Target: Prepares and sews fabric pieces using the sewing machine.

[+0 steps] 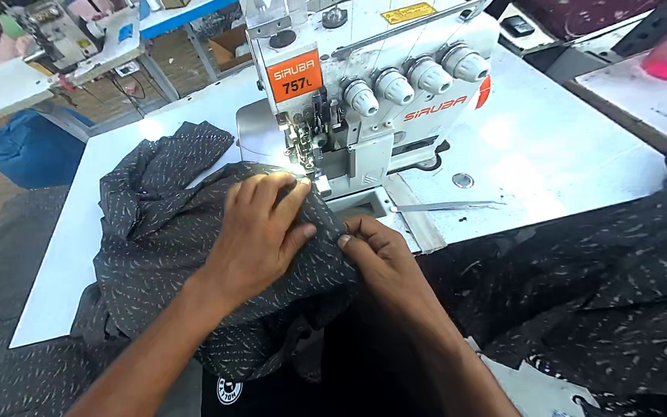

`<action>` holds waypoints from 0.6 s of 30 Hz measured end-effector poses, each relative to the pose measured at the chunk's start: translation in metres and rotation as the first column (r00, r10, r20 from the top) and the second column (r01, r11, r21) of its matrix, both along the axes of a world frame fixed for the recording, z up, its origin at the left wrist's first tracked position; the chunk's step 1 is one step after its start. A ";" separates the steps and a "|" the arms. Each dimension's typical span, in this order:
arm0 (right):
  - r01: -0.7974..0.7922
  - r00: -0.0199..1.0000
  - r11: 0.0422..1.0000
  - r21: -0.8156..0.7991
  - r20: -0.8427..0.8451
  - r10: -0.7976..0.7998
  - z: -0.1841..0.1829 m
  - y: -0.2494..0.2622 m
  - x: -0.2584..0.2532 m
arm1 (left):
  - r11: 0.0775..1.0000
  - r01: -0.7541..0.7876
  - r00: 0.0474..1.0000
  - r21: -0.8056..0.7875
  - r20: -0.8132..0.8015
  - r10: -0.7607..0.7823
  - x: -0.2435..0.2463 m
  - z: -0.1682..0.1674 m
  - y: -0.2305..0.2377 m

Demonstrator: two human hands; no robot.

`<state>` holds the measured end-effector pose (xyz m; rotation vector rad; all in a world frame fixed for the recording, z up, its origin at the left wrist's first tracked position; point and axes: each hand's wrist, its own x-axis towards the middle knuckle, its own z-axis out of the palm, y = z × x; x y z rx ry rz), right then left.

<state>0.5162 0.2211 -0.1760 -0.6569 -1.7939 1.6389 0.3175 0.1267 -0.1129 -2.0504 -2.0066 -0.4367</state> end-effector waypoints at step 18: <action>0.011 0.999 0.998 -0.065 -0.034 -0.013 -0.003 0.015 -0.005 | 0.980 -0.027 1.000 -0.199 -0.021 0.023 0.001 0.008 0.014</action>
